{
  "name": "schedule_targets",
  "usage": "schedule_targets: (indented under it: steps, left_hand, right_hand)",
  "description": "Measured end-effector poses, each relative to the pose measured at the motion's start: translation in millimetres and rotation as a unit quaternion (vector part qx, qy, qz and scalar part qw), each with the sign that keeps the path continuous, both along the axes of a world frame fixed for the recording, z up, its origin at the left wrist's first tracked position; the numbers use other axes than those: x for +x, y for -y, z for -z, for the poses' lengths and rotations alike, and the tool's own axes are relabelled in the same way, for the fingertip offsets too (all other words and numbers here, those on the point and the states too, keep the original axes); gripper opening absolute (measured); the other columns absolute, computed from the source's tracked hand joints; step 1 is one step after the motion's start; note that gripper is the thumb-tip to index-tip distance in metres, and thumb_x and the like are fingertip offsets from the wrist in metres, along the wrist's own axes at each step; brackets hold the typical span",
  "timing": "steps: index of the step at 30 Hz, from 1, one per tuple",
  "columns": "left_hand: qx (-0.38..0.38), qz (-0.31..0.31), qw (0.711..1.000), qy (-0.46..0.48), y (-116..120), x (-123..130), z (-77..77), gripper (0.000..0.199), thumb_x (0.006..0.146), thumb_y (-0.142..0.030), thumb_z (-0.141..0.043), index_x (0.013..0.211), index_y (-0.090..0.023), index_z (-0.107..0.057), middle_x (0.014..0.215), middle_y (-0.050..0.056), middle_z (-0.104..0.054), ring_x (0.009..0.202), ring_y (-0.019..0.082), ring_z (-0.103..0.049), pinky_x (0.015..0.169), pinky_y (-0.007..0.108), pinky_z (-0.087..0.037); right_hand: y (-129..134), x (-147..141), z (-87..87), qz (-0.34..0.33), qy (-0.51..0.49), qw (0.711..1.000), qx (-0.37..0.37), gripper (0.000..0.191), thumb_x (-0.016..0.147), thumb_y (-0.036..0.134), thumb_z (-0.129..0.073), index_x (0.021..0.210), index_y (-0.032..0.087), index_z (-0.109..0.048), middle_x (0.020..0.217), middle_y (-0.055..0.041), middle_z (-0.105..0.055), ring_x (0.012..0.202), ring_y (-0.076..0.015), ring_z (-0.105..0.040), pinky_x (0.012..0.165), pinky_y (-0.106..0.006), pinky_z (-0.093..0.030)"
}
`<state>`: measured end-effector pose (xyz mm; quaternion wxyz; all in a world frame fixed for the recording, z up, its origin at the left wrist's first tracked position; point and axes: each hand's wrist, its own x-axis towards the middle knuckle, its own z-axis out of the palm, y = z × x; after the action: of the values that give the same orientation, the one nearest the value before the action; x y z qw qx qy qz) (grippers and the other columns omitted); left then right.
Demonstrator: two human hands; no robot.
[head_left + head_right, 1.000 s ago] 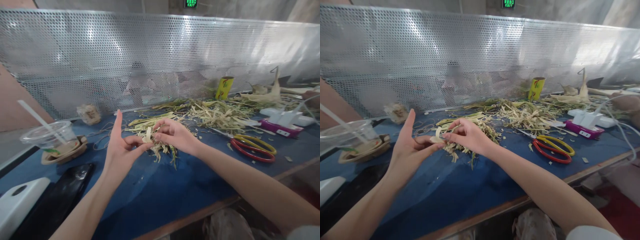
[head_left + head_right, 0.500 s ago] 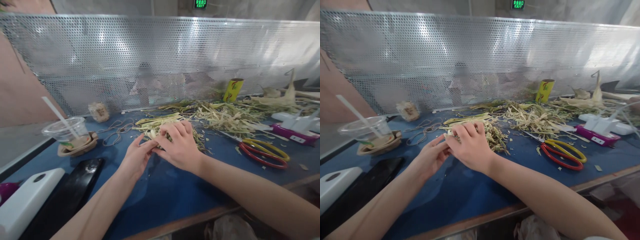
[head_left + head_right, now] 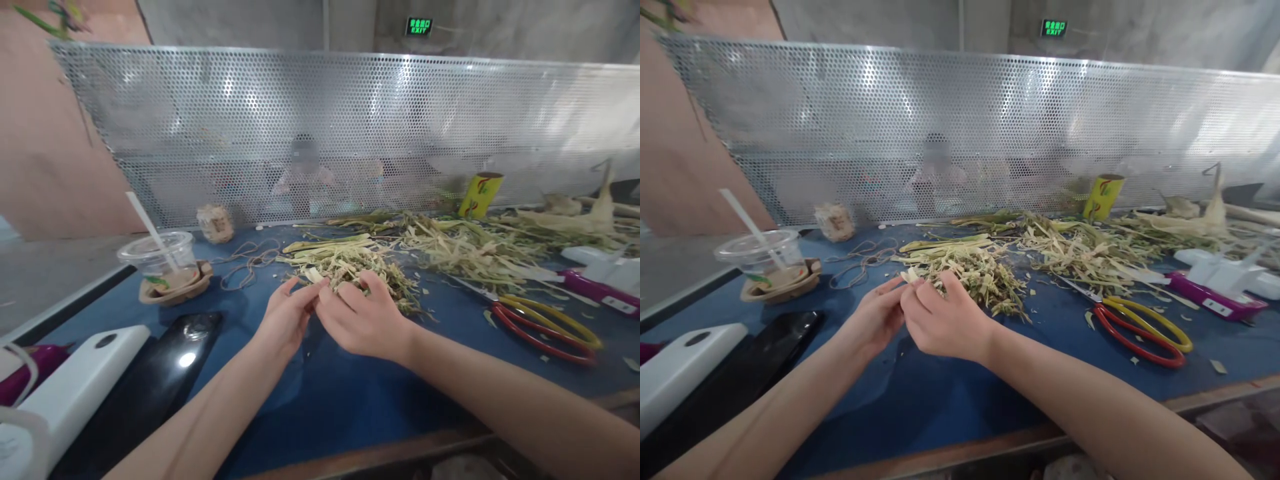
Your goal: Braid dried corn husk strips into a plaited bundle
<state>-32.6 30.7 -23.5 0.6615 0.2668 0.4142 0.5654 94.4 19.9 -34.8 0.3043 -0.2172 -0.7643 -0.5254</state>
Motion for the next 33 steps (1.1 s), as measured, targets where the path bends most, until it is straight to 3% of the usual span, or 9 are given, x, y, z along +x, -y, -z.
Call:
schedule_targets:
  steps: [6,11,16,20,23,27,33]
  left_hand:
    - [0.003,-0.045,0.999,-0.02,1,5,2.7,0.045,0.07,0.001,-0.06,0.11,-0.011,-0.042,0.057,-0.003,-0.058,0.048,0.008,-0.057,0.052,0.016,-0.046]
    - [-0.023,-0.04,0.999,-0.009,1,5,5.4,0.039,0.069,-0.001,-0.062,0.104,-0.01,-0.047,0.061,0.002,-0.062,0.049,0.01,-0.058,0.049,0.018,-0.045]
    - [-0.032,-0.041,0.999,-0.004,3,7,3.6,0.054,0.07,0.0,-0.061,0.117,-0.009,-0.037,0.063,0.002,-0.063,0.051,0.011,-0.06,0.049,0.018,-0.046]
    - [-0.036,-0.038,0.999,0.003,5,7,1.9,0.054,0.071,0.0,-0.059,0.12,-0.007,-0.035,0.06,0.001,-0.062,0.05,0.01,-0.059,0.047,0.017,-0.045]
    - [-0.029,-0.023,0.999,0.016,6,6,0.4,0.045,0.072,0.0,-0.058,0.113,-0.008,-0.043,0.061,0.002,-0.062,0.048,0.01,-0.058,0.046,0.017,-0.044]
    - [-0.021,-0.018,0.999,0.033,8,5,-2.1,0.026,0.071,0.0,-0.058,0.095,-0.009,-0.054,0.061,0.002,-0.062,0.048,0.009,-0.057,0.046,0.016,-0.043]
    - [-0.009,0.0,0.999,0.047,8,5,-1.3,0.013,0.07,-0.001,-0.059,0.076,-0.011,-0.054,0.058,0.002,-0.061,0.048,0.008,-0.056,0.048,0.017,-0.043]
  right_hand:
    - [3,-4,0.6,0.003,0.002,1.0,-0.001,0.017,0.077,0.011,-0.048,0.07,0.015,-0.064,0.076,-0.005,-0.063,0.065,-0.0153,-0.046,0.071,-0.039,-0.034]
    - [1,-3,1.9,-0.022,0.029,0.999,-0.01,0.015,0.076,0.012,-0.049,0.072,0.014,-0.064,0.078,-0.0073,-0.064,0.069,-0.0178,-0.05,0.072,-0.041,-0.035]
    - [-1,0,3.2,-0.02,0.05,0.999,-0.002,0.017,0.077,0.014,-0.047,0.072,0.015,-0.064,0.08,-0.0066,-0.065,0.07,-0.0186,-0.051,0.069,-0.041,-0.038]
    - [-4,2,2.8,-0.033,0.066,0.997,0.009,0.018,0.078,0.015,-0.047,0.075,0.016,-0.065,0.082,-0.0054,-0.065,0.073,-0.0189,-0.053,0.069,-0.04,-0.039]
    - [-5,5,0.2,-0.046,0.071,0.996,0.018,0.019,0.08,0.015,-0.047,0.079,0.015,-0.065,0.086,-0.0052,-0.065,0.077,-0.0193,-0.054,0.07,-0.04,-0.039]
    - [-4,7,-2.6,-0.015,0.038,0.999,0.016,0.016,0.081,0.015,-0.048,0.08,0.017,-0.064,0.079,-0.0037,-0.066,0.074,-0.0177,-0.055,0.072,-0.039,-0.038]
    - [-3,13,-3.9,-0.027,0.066,0.997,0.023,0.018,0.081,0.017,-0.047,0.079,0.02,-0.064,0.079,-0.0018,-0.067,0.07,-0.0162,-0.055,0.069,-0.038,-0.038]
